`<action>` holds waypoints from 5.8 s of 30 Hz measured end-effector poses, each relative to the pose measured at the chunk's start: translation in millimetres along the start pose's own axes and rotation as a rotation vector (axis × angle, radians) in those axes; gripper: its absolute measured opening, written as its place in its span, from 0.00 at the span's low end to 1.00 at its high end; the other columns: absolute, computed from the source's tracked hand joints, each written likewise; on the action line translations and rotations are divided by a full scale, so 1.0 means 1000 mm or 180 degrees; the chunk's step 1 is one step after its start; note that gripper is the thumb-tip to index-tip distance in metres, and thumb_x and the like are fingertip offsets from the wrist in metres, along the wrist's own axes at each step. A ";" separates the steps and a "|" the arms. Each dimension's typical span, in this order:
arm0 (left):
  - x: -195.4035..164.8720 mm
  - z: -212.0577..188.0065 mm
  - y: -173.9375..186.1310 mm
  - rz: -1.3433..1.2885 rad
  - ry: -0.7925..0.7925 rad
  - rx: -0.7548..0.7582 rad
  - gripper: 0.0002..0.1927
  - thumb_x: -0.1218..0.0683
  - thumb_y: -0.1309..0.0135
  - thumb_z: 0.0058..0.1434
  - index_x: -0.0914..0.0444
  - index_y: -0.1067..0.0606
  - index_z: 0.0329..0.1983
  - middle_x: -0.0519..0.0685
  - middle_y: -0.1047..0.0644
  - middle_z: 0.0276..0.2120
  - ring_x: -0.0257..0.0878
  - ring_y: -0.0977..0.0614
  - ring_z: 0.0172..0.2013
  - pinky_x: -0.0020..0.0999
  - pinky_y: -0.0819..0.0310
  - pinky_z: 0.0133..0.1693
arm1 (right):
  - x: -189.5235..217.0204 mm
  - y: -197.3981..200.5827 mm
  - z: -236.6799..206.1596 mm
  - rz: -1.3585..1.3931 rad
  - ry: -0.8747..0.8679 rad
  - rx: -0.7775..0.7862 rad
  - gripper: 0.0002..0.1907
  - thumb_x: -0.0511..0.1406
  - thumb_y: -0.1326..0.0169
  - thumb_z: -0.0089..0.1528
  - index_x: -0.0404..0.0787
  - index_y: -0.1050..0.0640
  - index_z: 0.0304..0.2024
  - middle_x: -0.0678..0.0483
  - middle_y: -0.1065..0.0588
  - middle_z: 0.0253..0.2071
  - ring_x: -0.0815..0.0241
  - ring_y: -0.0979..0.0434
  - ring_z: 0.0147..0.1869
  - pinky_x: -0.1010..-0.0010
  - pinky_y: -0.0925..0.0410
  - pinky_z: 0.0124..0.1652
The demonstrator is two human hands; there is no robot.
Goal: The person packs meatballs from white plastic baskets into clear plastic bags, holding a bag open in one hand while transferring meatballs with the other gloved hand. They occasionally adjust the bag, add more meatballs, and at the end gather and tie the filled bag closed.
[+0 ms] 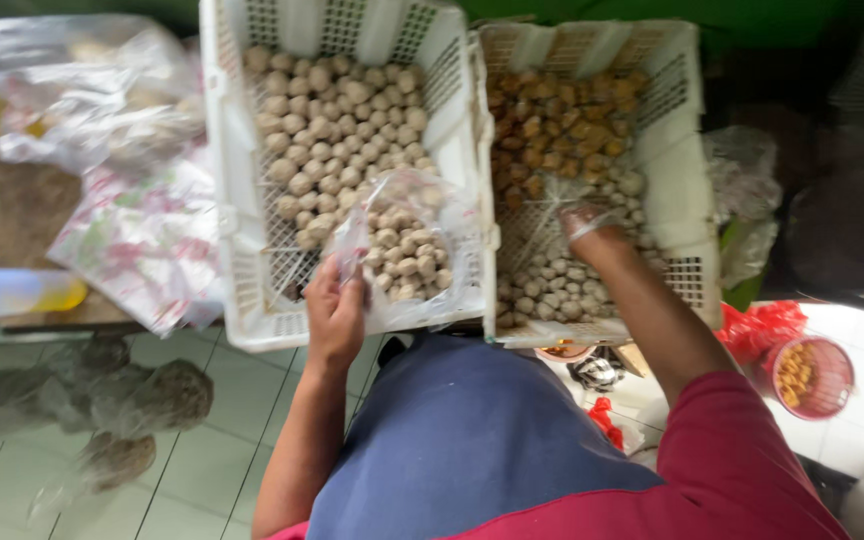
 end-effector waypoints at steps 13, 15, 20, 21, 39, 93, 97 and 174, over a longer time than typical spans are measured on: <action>-0.004 0.003 -0.003 -0.0348 -0.0109 0.0441 0.22 0.60 0.56 0.71 0.67 0.31 0.68 0.40 0.29 0.29 0.27 0.30 0.29 0.24 0.34 0.33 | 0.088 0.085 -0.068 0.3467 0.0076 -0.0344 0.22 0.38 0.44 0.66 0.44 0.27 0.62 0.48 0.23 0.47 0.58 0.24 0.45 0.64 0.27 0.42; -0.001 0.003 -0.004 -0.0350 -0.0053 0.0468 0.22 0.59 0.57 0.72 0.67 0.32 0.69 0.40 0.29 0.29 0.27 0.30 0.29 0.23 0.36 0.32 | 0.115 0.107 -0.078 0.3751 0.0798 -0.0403 0.26 0.35 0.43 0.64 0.42 0.31 0.65 0.47 0.24 0.45 0.58 0.26 0.45 0.66 0.28 0.44; 0.000 0.000 -0.003 -0.0483 -0.0031 0.0503 0.21 0.55 0.56 0.76 0.66 0.32 0.69 0.40 0.30 0.30 0.26 0.31 0.30 0.21 0.37 0.33 | 0.057 0.100 -0.058 0.3058 0.0049 -0.0908 0.19 0.32 0.50 0.68 0.41 0.27 0.62 0.48 0.22 0.48 0.57 0.21 0.47 0.66 0.23 0.45; 0.001 0.000 -0.003 -0.0576 -0.0036 0.0507 0.21 0.55 0.56 0.76 0.66 0.32 0.70 0.40 0.30 0.30 0.25 0.31 0.30 0.21 0.37 0.33 | 0.033 0.087 -0.052 0.2742 -0.0377 -0.0925 0.16 0.32 0.53 0.70 0.41 0.26 0.60 0.47 0.22 0.48 0.55 0.20 0.45 0.62 0.22 0.42; -0.002 0.002 0.010 -0.0522 -0.0132 0.0265 0.20 0.59 0.56 0.74 0.65 0.31 0.68 0.40 0.32 0.30 0.27 0.31 0.30 0.23 0.34 0.32 | 0.046 0.063 -0.028 0.2413 0.0176 -0.0583 0.18 0.41 0.43 0.65 0.41 0.25 0.55 0.52 0.23 0.46 0.61 0.25 0.49 0.66 0.30 0.48; 0.009 -0.008 0.006 -0.0959 0.0067 0.0412 0.17 0.56 0.56 0.75 0.68 0.30 0.63 0.43 0.26 0.35 0.29 0.27 0.34 0.25 0.32 0.37 | 0.155 0.091 -0.054 0.3147 0.1223 -0.0600 0.08 0.34 0.48 0.69 0.39 0.18 0.40 0.47 0.17 0.42 0.56 0.17 0.42 0.67 0.20 0.45; 0.014 -0.007 0.007 -0.1059 0.0082 0.0390 0.15 0.56 0.55 0.75 0.68 0.29 0.61 0.43 0.26 0.36 0.29 0.27 0.35 0.25 0.31 0.37 | 0.011 0.016 -0.028 0.1660 -0.0682 0.0368 0.15 0.36 0.60 0.77 0.37 0.22 0.49 0.36 0.21 0.47 0.43 0.21 0.47 0.56 0.25 0.48; -0.264 0.082 0.018 -0.1383 -0.0506 0.1527 0.19 0.45 0.50 0.74 0.67 0.25 0.47 0.43 0.28 0.28 0.34 0.24 0.29 0.33 0.29 0.36 | 0.148 0.358 -0.140 0.6242 0.1146 -0.1630 0.07 0.39 0.50 0.75 0.45 0.24 0.46 0.56 0.25 0.41 0.68 0.32 0.37 0.79 0.39 0.35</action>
Point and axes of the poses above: each hand's wrist, its own z-axis towards the middle knuckle, its own y-axis out of the back of the hand, x = y × z, the point moved 9 cm from there along z, towards the middle knuckle
